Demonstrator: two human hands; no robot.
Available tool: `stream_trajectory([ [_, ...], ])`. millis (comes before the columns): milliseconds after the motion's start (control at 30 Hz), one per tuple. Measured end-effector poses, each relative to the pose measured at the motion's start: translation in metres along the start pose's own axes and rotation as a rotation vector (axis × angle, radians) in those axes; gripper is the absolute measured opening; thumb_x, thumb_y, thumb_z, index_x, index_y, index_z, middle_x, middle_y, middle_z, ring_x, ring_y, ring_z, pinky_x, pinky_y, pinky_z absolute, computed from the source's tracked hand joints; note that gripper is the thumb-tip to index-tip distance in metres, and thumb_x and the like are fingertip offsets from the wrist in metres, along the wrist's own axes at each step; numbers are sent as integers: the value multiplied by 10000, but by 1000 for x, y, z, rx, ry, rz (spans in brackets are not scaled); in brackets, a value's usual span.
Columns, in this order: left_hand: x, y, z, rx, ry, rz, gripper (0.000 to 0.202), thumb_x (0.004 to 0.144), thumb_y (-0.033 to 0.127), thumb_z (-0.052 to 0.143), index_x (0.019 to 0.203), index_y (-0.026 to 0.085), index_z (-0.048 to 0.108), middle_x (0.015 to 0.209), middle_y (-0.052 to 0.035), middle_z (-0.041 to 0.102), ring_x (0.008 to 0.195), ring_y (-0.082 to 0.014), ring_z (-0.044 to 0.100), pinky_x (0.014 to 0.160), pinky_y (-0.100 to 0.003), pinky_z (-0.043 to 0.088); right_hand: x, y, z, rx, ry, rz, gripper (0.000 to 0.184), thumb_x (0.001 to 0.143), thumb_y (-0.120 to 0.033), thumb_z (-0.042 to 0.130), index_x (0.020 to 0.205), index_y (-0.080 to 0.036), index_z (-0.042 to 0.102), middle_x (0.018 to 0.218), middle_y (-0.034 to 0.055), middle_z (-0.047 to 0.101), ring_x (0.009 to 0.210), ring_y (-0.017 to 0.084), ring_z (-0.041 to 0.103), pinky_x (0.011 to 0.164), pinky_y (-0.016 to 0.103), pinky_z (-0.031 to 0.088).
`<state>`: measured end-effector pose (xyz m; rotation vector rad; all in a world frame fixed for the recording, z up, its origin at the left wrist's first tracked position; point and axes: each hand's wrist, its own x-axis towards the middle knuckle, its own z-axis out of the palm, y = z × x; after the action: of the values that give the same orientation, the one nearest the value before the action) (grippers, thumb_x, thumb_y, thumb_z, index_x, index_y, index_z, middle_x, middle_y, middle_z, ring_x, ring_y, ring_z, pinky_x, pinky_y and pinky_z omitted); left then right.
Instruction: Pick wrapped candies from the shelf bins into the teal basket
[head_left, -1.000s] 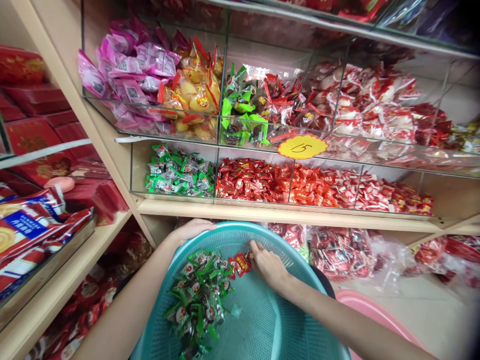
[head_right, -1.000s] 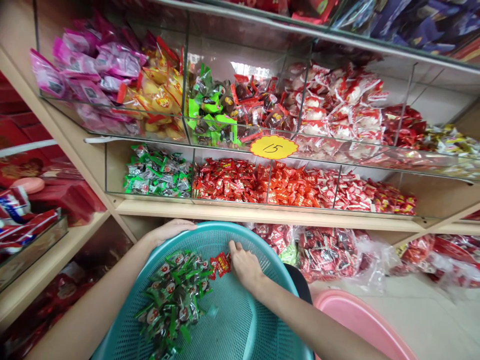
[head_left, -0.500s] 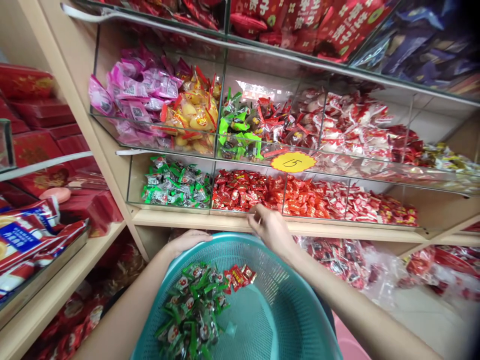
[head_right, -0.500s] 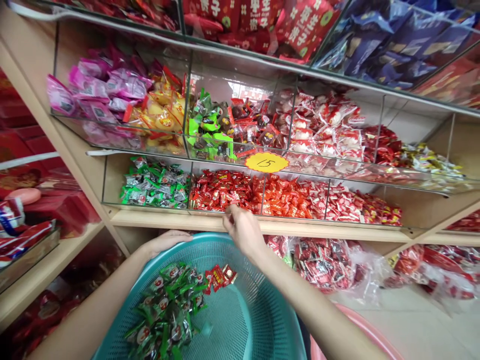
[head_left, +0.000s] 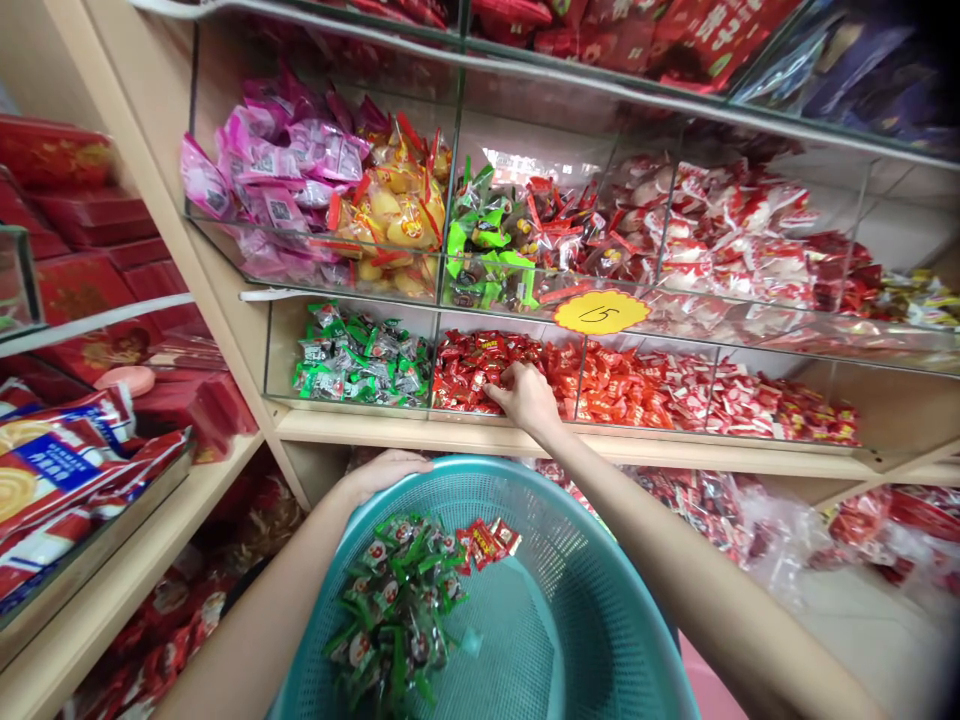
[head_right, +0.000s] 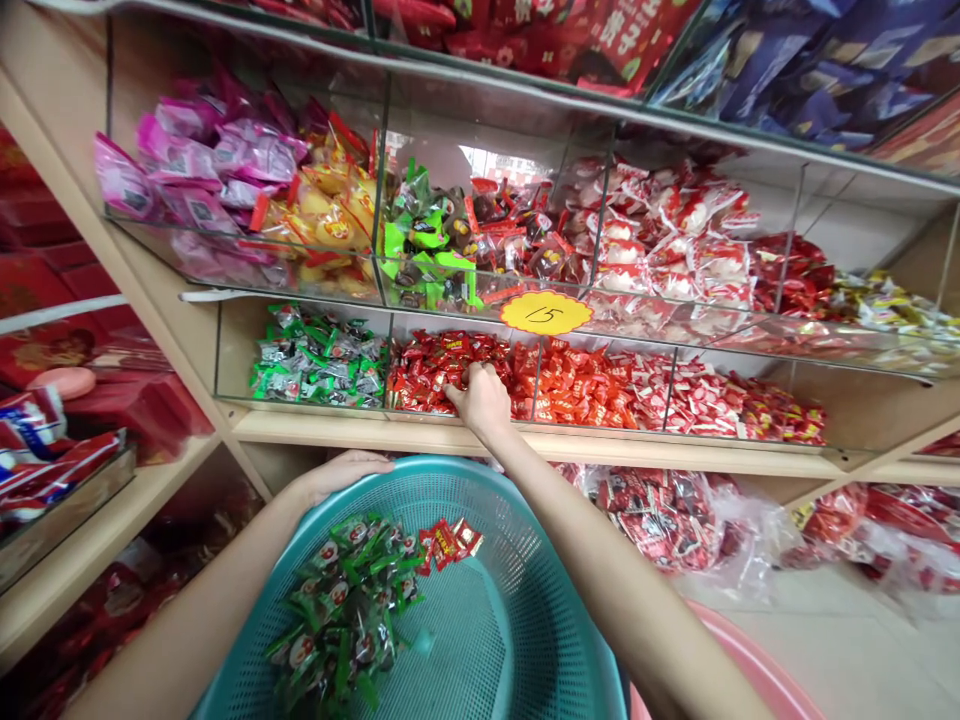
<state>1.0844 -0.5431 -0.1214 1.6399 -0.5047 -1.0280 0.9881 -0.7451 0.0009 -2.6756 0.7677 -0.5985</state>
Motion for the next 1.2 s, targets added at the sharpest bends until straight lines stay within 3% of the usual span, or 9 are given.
stream_trajectory([
  [167,0,2,1,-20,20,-51,404,550,448,753,831,160,714,814,-29,713,737,-190,631,715,-270,485,5,4,2,122,10,28,177,697,-352,563,778,-197,588,859,44,625,762,177,582,649,278,416],
  [267,0,2,1,-54,-4,-60,390,552,440,755,821,160,714,804,-25,713,722,-183,630,714,-274,488,0,8,-9,216,47,-11,155,688,-331,571,743,-188,584,745,16,613,697,156,556,618,260,401],
  [400,1,2,2,-43,-4,-50,375,561,428,753,815,156,712,794,-29,712,716,-179,627,703,-271,483,-28,11,-31,301,105,-140,177,710,-320,575,798,-167,577,713,7,582,624,125,507,593,249,385],
  [467,1,2,3,-37,-24,-49,373,571,428,747,817,150,709,769,-32,709,693,-174,620,681,-270,477,-51,13,-34,337,64,-229,181,745,-322,552,839,-168,564,745,9,571,621,115,497,594,242,386],
  [533,0,3,4,-34,-45,-43,376,578,430,742,815,140,708,756,-37,707,681,-171,613,665,-269,471,-75,16,-24,316,-53,-305,162,779,-315,521,858,-177,553,787,16,567,675,121,512,624,242,395],
  [633,-1,4,5,-23,-45,-27,370,588,428,736,823,144,709,777,-33,707,697,-168,610,680,-266,467,-104,26,10,154,-306,-341,124,784,-267,521,862,-179,560,866,43,580,794,150,541,708,261,409],
  [800,-3,4,3,6,-15,-6,362,585,438,735,820,163,715,812,-18,705,746,-171,606,724,-263,463,-121,41,64,-148,-607,-396,159,765,-190,512,915,-179,563,981,78,590,927,187,548,785,281,416],
  [933,-3,4,3,17,5,-14,373,577,455,732,805,161,716,794,-15,699,743,-174,606,718,-263,465,-119,38,74,-232,-676,-434,194,775,-182,500,960,-183,555,1028,97,585,969,210,536,825,314,413],
  [1200,-1,2,2,-4,7,-24,347,582,440,733,798,169,711,798,-3,702,733,-168,606,698,-251,463,-119,28,65,-244,-672,-416,301,791,-172,506,1092,-162,528,1099,128,585,1024,225,526,862,321,409],
])
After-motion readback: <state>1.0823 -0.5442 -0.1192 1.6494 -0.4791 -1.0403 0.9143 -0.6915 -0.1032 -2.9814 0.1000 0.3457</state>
